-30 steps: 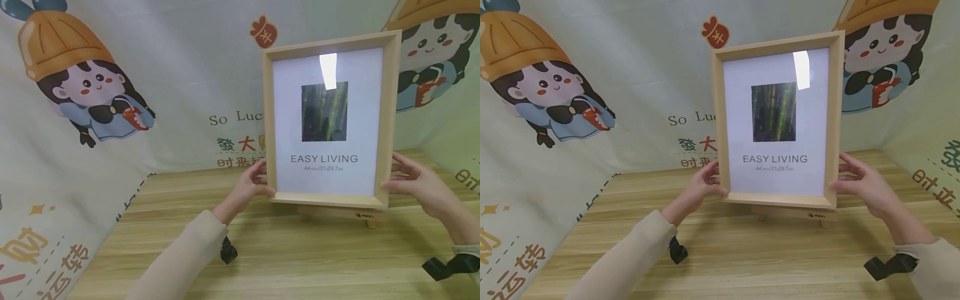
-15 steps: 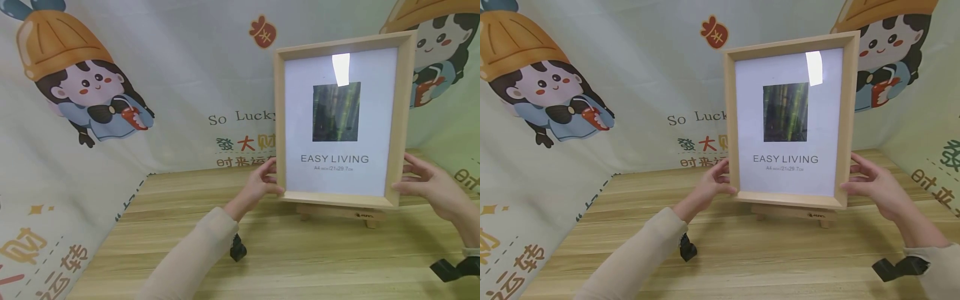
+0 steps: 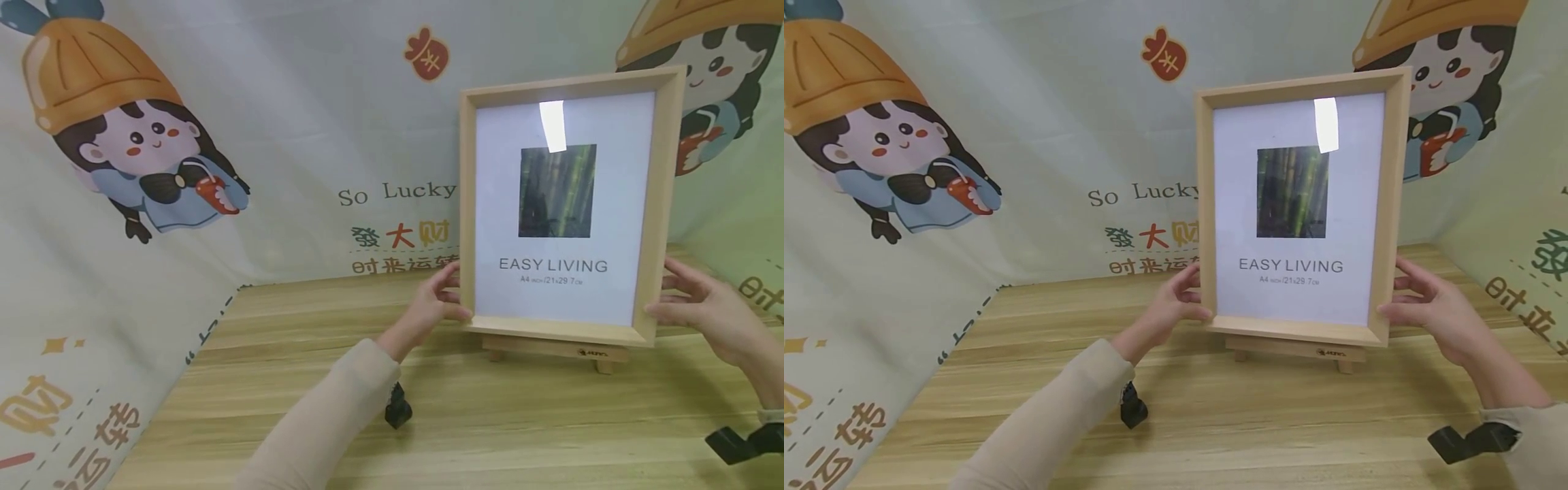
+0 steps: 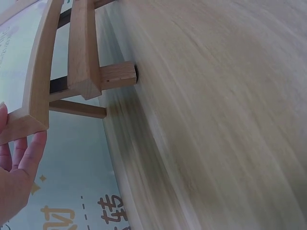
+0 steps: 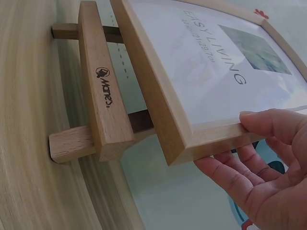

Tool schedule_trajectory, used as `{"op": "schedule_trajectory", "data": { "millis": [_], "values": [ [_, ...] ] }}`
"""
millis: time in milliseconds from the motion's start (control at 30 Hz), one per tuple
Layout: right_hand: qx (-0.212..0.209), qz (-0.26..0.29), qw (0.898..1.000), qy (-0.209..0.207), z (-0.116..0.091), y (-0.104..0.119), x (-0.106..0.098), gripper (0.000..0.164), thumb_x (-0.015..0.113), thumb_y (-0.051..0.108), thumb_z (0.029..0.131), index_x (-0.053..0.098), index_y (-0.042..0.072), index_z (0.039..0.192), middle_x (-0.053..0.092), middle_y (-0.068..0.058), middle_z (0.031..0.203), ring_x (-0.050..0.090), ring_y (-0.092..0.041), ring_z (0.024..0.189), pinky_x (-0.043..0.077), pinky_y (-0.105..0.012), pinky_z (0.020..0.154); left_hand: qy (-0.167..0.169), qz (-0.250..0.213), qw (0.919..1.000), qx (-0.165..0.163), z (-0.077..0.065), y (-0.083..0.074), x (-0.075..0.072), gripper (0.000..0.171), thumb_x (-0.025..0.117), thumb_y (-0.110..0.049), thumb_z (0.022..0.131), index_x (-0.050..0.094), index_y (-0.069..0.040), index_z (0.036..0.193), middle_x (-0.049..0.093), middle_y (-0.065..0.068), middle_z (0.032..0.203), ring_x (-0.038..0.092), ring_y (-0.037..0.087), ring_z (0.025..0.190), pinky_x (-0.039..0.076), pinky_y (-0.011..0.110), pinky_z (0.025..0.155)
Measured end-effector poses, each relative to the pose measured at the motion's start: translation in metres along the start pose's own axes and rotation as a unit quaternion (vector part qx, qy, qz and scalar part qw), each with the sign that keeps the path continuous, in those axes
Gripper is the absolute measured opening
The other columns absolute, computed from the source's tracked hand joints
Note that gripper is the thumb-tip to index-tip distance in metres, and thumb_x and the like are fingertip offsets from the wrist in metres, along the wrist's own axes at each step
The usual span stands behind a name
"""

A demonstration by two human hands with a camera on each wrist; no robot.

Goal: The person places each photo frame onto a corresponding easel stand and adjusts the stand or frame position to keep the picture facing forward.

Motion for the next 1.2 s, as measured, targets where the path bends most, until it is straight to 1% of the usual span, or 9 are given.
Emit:
{"op": "schedule_trajectory", "data": {
  "millis": [267,400,633,733,867,1067,1133,1200],
  "values": [
    [0.004,0.022,1.0,0.007,0.0,-0.008,-0.002,0.078,0.055,-0.006,0.086,0.012,0.016,0.148,0.05,0.021,0.103,0.057,0.006,0.086,0.053,-0.018,0.065,0.0,-0.005,1.0,-0.008,0.004,0.008,0.005,0.087,0.061,0.021,0.068,0.033,-0.014,0.142,0.049,0.018,0.126,0.055,0.018,0.091,0.055,0.029,0.076],
    [0.007,0.018,1.0,0.009,0.0,-0.011,-0.002,0.078,0.055,-0.005,0.086,0.013,0.016,0.148,0.05,0.021,0.102,0.057,0.006,0.086,0.054,-0.019,0.065,-0.001,-0.01,0.9999,-0.013,0.005,0.012,0.006,0.087,0.061,0.021,0.068,0.032,-0.014,0.142,0.05,0.017,0.126,0.056,0.019,0.092,0.055,0.03,0.077],
    [-0.002,0.064,0.998,0.017,0.002,-0.014,0.001,0.077,0.055,-0.008,0.085,0.016,0.015,0.148,0.054,0.018,0.102,0.059,0.002,0.085,0.054,-0.021,0.064,-0.006,-0.016,0.9997,-0.015,0.007,0.018,0.005,0.086,0.06,0.022,0.068,0.033,-0.012,0.142,0.049,0.018,0.124,0.056,0.021,0.093,0.055,0.029,0.076],
    [-0.002,0.074,0.997,0.02,0.004,-0.016,0.003,0.077,0.055,-0.008,0.085,0.017,0.016,0.147,0.054,0.016,0.102,0.06,0.001,0.085,0.055,-0.022,0.064,-0.01,-0.019,0.9997,-0.014,0.007,0.019,0.005,0.085,0.06,0.024,0.068,0.034,-0.011,0.142,0.05,0.019,0.122,0.057,0.022,0.094,0.055,0.03,0.075],
    [0.005,0.07,0.997,0.018,0.003,-0.019,0.002,0.078,0.056,-0.007,0.085,0.015,0.015,0.147,0.054,0.016,0.101,0.06,0.0,0.084,0.055,-0.023,0.064,-0.008,-0.022,0.9995,-0.019,0.008,0.021,0.006,0.086,0.059,0.024,0.067,0.034,-0.011,0.141,0.05,0.019,0.122,0.057,0.02,0.092,0.055,0.03,0.075],
    [0.015,0.047,0.999,0.021,0.002,-0.024,0.0,0.078,0.056,-0.006,0.085,0.007,0.001,0.146,0.052,0.018,0.102,0.058,0.002,0.085,0.055,-0.022,0.065,-0.008,-0.026,0.9992,-0.029,0.01,0.025,0.009,0.086,0.06,0.024,0.068,0.035,-0.013,0.141,0.05,0.016,0.122,0.057,0.018,0.091,0.055,0.029,0.075],
    [0.017,0.044,0.999,0.021,0.001,-0.025,-0.001,0.078,0.056,-0.006,0.085,0.006,0.0,0.146,0.051,0.018,0.102,0.058,0.003,0.086,0.055,-0.022,0.065,-0.007,-0.024,0.9994,-0.025,0.011,0.025,0.009,0.085,0.06,0.024,0.068,0.035,-0.012,0.141,0.05,0.017,0.122,0.057,0.02,0.091,0.055,0.029,0.075],
    [0.018,0.045,0.999,0.02,0.001,-0.025,-0.001,0.078,0.056,-0.006,0.085,0.007,0.002,0.146,0.052,0.018,0.102,0.058,0.003,0.085,0.055,-0.022,0.065,-0.005,-0.023,0.9994,-0.024,0.011,0.025,0.01,0.085,0.06,0.024,0.068,0.035,-0.012,0.141,0.05,0.017,0.122,0.057,0.021,0.093,0.055,0.029,0.075]
  ]
}}
Point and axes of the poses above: each hand's wrist, its own z-axis towards the middle knuckle, its own x-axis out of the palm, y = z × x, the point moved 7 cm from there along z, towards the middle knuckle
